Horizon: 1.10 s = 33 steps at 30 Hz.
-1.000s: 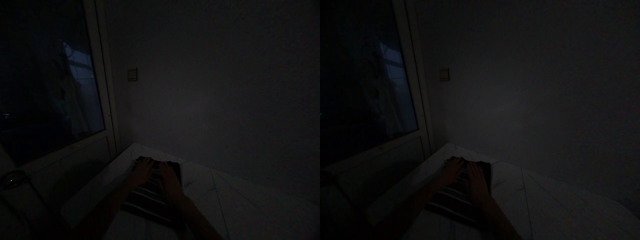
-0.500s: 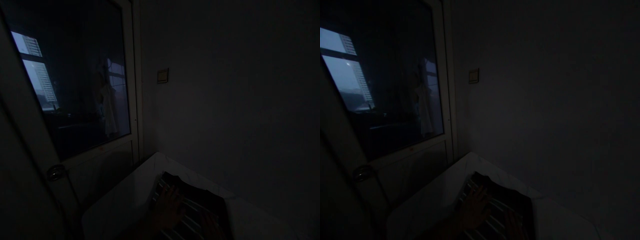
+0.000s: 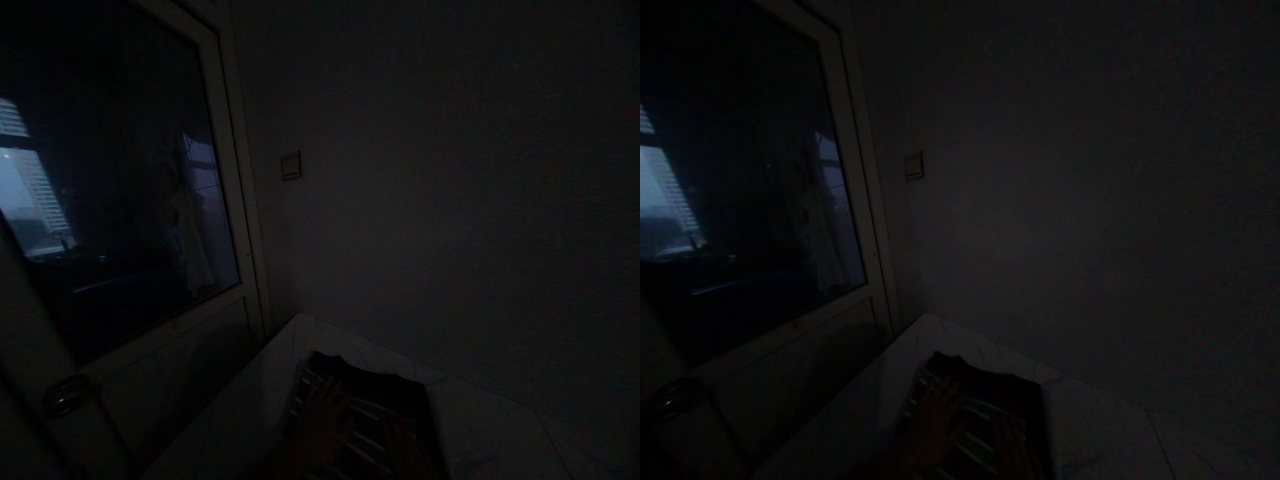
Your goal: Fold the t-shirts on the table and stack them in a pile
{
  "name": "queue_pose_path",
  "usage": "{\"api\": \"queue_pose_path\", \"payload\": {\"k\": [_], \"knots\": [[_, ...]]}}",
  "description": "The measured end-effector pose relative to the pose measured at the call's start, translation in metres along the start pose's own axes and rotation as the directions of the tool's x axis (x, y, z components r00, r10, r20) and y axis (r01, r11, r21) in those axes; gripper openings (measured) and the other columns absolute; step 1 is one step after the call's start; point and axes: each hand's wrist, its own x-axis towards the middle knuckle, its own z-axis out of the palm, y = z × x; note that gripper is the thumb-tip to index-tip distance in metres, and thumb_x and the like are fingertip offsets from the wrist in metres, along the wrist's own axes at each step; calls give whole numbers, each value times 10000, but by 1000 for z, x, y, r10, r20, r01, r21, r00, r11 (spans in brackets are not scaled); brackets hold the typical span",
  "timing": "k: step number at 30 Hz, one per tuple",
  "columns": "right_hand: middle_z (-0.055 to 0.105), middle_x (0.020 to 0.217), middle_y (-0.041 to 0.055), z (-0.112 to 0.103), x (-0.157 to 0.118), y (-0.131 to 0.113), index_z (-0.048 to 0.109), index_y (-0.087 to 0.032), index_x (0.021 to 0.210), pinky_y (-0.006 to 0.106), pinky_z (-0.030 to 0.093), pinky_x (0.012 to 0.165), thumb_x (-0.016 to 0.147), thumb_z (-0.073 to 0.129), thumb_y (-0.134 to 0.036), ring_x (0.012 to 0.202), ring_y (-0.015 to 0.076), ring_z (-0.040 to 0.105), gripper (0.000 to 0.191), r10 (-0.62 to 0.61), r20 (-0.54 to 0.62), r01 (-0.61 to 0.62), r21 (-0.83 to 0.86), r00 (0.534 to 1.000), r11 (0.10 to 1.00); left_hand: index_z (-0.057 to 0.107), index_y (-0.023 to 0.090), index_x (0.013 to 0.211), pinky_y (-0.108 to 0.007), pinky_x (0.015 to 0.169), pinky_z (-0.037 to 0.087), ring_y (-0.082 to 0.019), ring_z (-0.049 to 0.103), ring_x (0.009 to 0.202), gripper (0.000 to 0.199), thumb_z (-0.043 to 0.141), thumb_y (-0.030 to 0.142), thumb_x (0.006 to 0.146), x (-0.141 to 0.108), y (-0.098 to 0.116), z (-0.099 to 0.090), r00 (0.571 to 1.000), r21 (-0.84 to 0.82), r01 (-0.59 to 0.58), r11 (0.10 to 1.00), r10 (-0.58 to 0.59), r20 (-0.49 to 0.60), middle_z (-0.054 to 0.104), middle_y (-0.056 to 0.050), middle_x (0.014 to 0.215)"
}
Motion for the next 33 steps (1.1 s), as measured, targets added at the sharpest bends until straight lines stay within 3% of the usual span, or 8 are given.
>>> {"api": "queue_pose_path", "payload": {"k": [3, 6, 11, 13, 16, 20, 26, 33], "knots": [[392, 1560, 78, -20, 7, -14, 426, -321, 1525, 602, 464, 1063, 908, 557, -489, 1406, 392, 427, 653, 9, 76, -12, 37, 997, 999, 569, 308, 1408, -556, 1177, 376, -275, 477, 1406, 441, 494, 414, 987, 1, -21, 18, 984, 68, 19, 997, -7, -176, 540, -62, 1501], [339, 1596, 85, -41, 13, -31, 422, -276, 1533, 601, 371, 1141, 942, 511, -470, 1468, 363, 330, 628, 76, 115, -83, 59, 990, 995, 633, 233, 1330, -475, 1101, 490, -241, 576, 1306, 402, 457, 272, 971, 5, -38, 29, 913, -2, 94, 996, -87, -399, 627, -95, 1402], [325, 1617, 109, -75, 27, -50, 441, -230, 1527, 562, 282, 1198, 934, 515, -463, 1499, 325, 283, 641, 144, 174, -173, 165, 974, 971, 652, 170, 1273, -497, 1117, 453, -264, 567, 1300, 435, 471, 151, 878, 15, -42, 14, 826, -47, 139, 989, -142, -545, 640, -125, 1365], [409, 1576, 143, -89, 35, -52, 480, -185, 1498, 525, 314, 1190, 911, 542, -462, 1463, 314, 370, 651, 183, 188, -228, 258, 965, 939, 613, 141, 1319, -499, 1147, 401, -288, 519, 1346, 495, 530, 138, 831, 20, -43, 2, 816, -36, 211, 977, -196, -544, 601, -150, 1411], [584, 1429, 164, -109, 49, -51, 525, -127, 1437, 431, 417, 1122, 921, 512, -384, 1317, 265, 553, 576, 351, 102, -361, 412, 931, 837, 583, 85, 1332, -471, 1126, 402, -326, 534, 1331, 541, 631, 204, 807, 26, -49, -11, 810, -61, 387, 920, -371, -454, 599, -207, 1399], [661, 1305, 170, -123, 66, -52, 586, -101, 1333, 355, 471, 1027, 869, 611, -316, 1208, 255, 621, 512, 618, 38, -574, 422, 785, 702, 677, 115, 1152, -361, 948, 516, -281, 690, 1096, 340, 598, 310, 886, 27, -59, -14, 812, -97, 461, 882, -463, -356, 733, -168, 1170], [722, 1162, 144, -118, 70, -61, 636, -172, 1253, 362, 507, 860, 931, 552, -431, 1053, 276, 683, 423, 758, 51, -719, 366, 650, 591, 713, 163, 1093, -328, 862, 523, -255, 715, 990, 294, 497, 272, 927, 23, -64, -12, 775, -115, 487, 866, -490, -399, 764, -123, 1076], [720, 1174, 118, -113, 63, -65, 658, -180, 1241, 321, 477, 924, 988, 424, -361, 1098, 242, 666, 389, 713, -58, -637, 405, 698, 656, 754, 149, 1084, -386, 921, 518, -294, 699, 1024, 330, 528, 289, 888, 20, -69, -13, 768, -139, 439, 888, -451, -455, 766, -140, 1080]]}}
